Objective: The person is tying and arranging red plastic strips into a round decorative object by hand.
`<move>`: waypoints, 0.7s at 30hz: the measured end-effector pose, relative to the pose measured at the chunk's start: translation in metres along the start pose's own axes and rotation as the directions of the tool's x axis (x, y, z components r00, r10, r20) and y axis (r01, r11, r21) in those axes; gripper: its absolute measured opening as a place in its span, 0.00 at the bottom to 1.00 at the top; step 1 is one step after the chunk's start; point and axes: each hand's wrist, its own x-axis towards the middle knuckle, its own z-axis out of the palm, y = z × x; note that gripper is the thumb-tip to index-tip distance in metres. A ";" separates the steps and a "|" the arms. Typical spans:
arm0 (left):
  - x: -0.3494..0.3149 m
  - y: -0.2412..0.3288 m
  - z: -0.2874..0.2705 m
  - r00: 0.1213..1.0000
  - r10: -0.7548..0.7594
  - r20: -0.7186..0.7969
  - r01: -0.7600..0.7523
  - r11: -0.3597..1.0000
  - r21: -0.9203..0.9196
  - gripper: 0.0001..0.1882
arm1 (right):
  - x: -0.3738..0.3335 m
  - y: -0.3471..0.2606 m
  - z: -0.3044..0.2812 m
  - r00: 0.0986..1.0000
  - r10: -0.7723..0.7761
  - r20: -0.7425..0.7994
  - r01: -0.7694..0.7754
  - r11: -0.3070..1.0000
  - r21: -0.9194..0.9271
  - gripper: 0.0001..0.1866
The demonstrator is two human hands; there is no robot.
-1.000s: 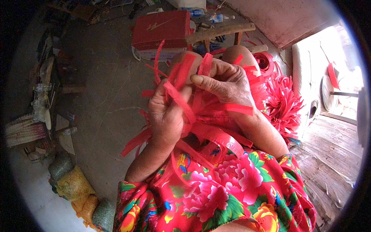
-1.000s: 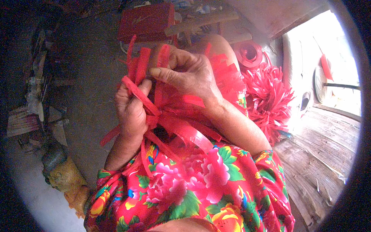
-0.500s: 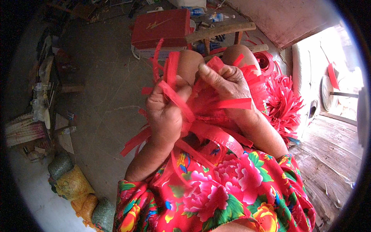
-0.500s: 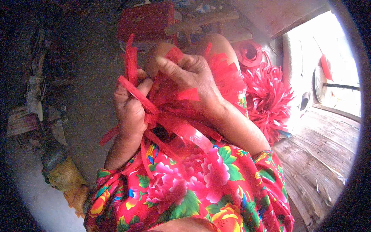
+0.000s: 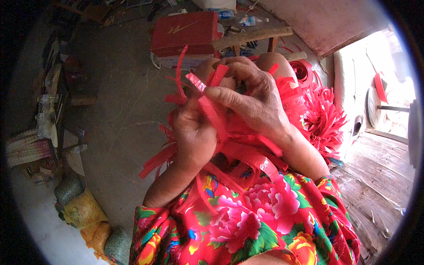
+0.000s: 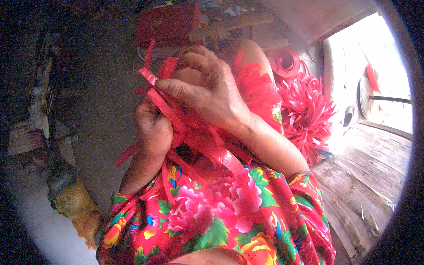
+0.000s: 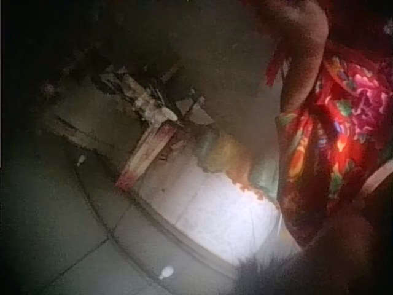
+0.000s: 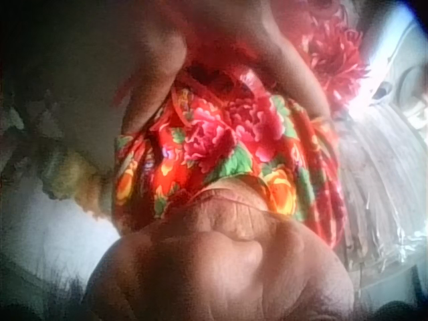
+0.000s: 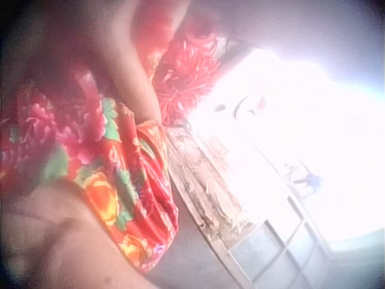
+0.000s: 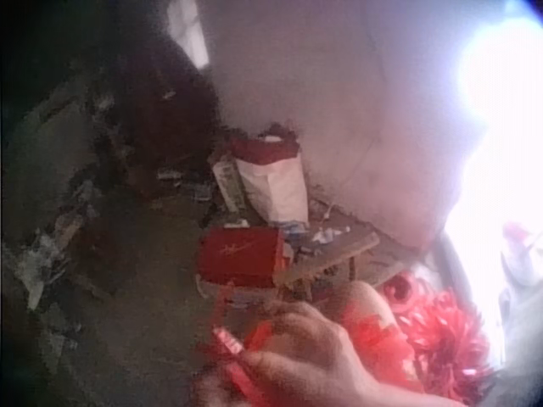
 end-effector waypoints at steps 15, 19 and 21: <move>0.004 0.003 -0.010 0.997 0.068 0.038 -0.072 0.990 0.122 0.14 | -0.005 -0.003 -0.003 0.915 -0.402 0.045 0.401 0.885 -0.239 0.10; 0.006 0.009 -0.003 0.997 0.067 -0.035 -0.058 0.974 0.217 0.13 | -0.011 -0.009 0.006 1.000 -0.007 -0.004 0.007 0.992 -0.124 0.10; 0.003 0.009 -0.003 0.995 0.103 -0.009 -0.097 0.959 0.265 0.14 | -0.004 -0.030 0.002 0.992 0.127 0.005 -0.126 0.987 -0.095 0.11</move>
